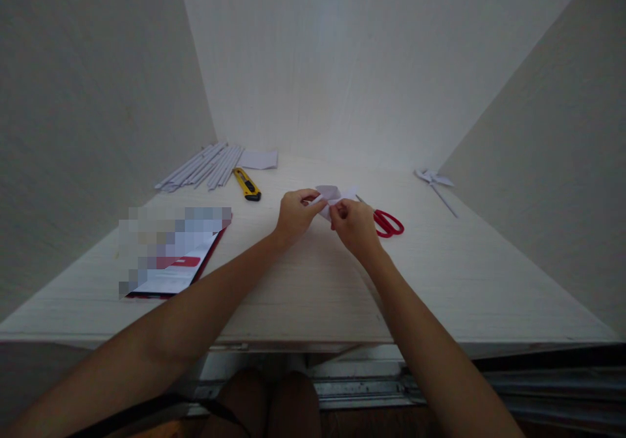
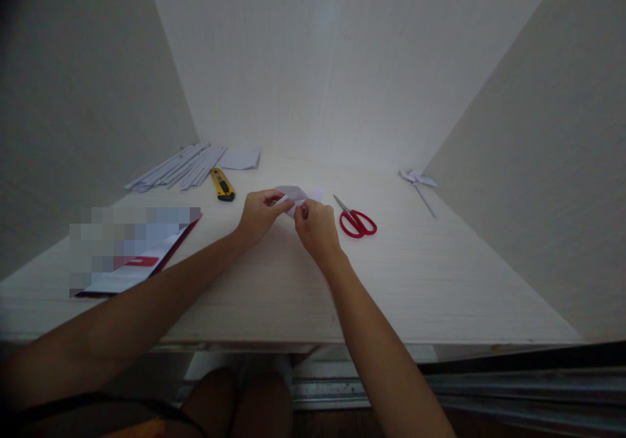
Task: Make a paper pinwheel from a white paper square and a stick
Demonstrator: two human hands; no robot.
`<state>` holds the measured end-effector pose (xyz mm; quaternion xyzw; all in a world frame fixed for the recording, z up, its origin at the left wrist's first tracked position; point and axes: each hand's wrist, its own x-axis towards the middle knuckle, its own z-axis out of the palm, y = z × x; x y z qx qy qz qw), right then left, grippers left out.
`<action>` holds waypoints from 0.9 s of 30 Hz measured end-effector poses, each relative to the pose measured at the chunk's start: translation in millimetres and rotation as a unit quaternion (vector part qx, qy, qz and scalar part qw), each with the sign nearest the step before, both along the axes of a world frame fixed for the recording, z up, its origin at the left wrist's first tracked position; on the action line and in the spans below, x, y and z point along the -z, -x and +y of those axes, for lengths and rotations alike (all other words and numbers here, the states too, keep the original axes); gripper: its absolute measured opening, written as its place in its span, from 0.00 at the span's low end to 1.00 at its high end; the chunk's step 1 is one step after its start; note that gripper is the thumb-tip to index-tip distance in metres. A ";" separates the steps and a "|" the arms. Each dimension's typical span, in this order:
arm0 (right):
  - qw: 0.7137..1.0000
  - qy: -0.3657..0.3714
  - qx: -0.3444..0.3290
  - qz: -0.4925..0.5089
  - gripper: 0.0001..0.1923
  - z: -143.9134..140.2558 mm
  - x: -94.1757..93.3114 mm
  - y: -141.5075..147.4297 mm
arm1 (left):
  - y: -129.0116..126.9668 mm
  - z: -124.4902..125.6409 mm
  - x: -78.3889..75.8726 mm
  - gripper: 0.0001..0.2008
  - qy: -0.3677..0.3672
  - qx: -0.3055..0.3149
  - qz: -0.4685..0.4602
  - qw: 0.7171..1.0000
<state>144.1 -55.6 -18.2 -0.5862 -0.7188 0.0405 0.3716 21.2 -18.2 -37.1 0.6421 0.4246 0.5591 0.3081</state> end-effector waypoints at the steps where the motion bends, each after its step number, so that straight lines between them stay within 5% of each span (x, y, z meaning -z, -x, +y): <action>1: 1.000 0.002 0.001 0.002 0.13 0.0 0.3 0.2 | -0.1 -0.1 -0.2 0.05 0.004 0.002 -0.007 1.000; 11: 1.000 0.015 0.002 0.010 0.13 -0.1 0.6 0.3 | -0.7 1.5 1.4 0.03 0.033 0.009 -0.046 0.998; 20: 0.996 0.064 0.001 0.068 0.15 -1.8 -3.3 1.3 | 0.4 0.3 3.8 0.03 -0.028 -0.013 0.020 0.999; 27: 0.983 0.105 -0.016 0.150 0.16 6.3 11.3 -0.3 | -1.3 1.4 10.2 0.04 -0.032 -0.044 0.054 0.997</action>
